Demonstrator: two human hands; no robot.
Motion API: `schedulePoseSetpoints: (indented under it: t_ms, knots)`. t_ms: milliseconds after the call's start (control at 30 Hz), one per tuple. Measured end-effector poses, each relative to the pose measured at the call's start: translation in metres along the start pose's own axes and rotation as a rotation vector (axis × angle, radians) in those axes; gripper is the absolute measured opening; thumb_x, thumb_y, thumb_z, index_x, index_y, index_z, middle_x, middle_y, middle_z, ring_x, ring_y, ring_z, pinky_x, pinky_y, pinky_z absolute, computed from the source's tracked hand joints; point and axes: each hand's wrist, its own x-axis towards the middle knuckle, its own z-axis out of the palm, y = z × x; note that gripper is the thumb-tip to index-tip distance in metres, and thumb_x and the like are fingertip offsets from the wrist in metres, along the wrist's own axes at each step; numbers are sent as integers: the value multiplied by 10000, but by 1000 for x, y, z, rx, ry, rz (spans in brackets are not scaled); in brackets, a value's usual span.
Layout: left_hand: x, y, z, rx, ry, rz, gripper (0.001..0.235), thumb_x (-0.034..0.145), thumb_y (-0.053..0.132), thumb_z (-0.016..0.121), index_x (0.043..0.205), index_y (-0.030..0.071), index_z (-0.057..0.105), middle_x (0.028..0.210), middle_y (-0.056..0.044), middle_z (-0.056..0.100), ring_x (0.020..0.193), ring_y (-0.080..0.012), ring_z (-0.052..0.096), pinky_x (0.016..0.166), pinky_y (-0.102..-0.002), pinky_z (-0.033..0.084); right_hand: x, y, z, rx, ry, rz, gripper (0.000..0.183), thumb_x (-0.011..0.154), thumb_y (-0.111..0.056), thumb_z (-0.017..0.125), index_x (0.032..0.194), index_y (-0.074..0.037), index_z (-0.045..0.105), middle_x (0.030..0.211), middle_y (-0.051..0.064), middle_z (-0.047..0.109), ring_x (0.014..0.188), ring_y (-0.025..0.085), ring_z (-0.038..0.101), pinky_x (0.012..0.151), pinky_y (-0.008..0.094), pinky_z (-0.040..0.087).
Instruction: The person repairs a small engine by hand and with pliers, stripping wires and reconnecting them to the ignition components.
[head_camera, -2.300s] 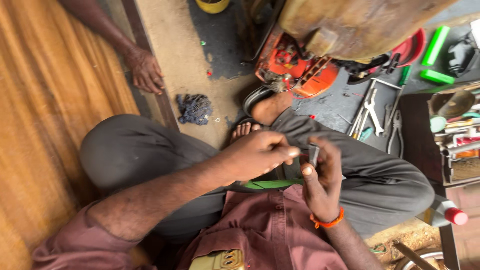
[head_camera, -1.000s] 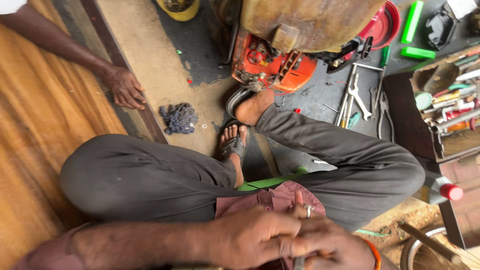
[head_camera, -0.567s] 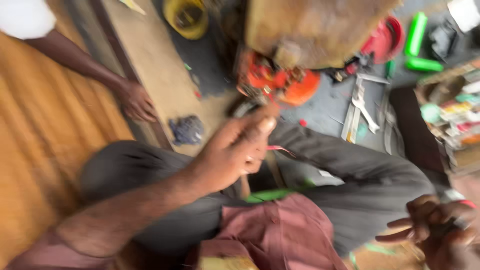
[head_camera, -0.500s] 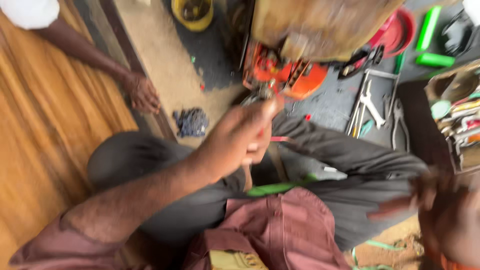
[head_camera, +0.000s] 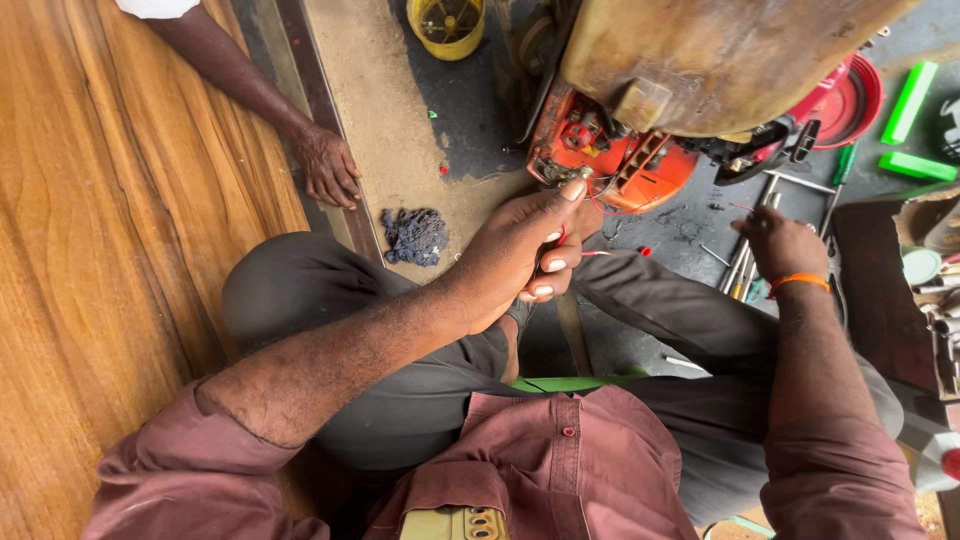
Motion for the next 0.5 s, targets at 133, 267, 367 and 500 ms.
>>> schedulePoseSetpoints:
  t_ms: [133, 267, 367, 500]
  knots:
    - [-3, 1, -4, -24, -57, -4, 421, 1075, 496, 475, 847, 144, 435, 662, 23, 420, 473, -72, 375, 422, -240, 275, -7, -12, -4, -126, -215, 53, 424, 988, -549, 614, 1265, -245, 714, 1083, 157, 766, 1011, 376, 716, 820, 501, 562]
    - [-2, 3, -3, -13, -112, 7, 443, 1092, 508, 462, 833, 152, 418, 657, 31, 408, 485, -65, 384, 424, -228, 268, -56, -79, -67, 298, -162, 4, 384, 1033, -476, 641, 1273, -193, 739, 1184, 105, 784, 1044, 302, 743, 890, 392, 557]
    - [-3, -2, -4, -4, -82, -62, 394, 1060, 501, 468, 864, 159, 465, 647, 29, 414, 478, -66, 384, 417, -233, 269, -125, -154, -137, 1312, -192, -203, 393, 1028, -329, 681, 1285, -32, 676, 1091, 90, 735, 996, 185, 665, 901, 298, 533]
    - [-5, -2, -2, 32, -49, -63, 362, 1053, 503, 489, 942, 160, 525, 644, 38, 408, 475, -65, 386, 407, -235, 261, -175, -225, -210, 1026, 117, -560, 454, 807, -150, 793, 1198, 29, 645, 1141, 124, 702, 1000, 200, 665, 891, 312, 541]
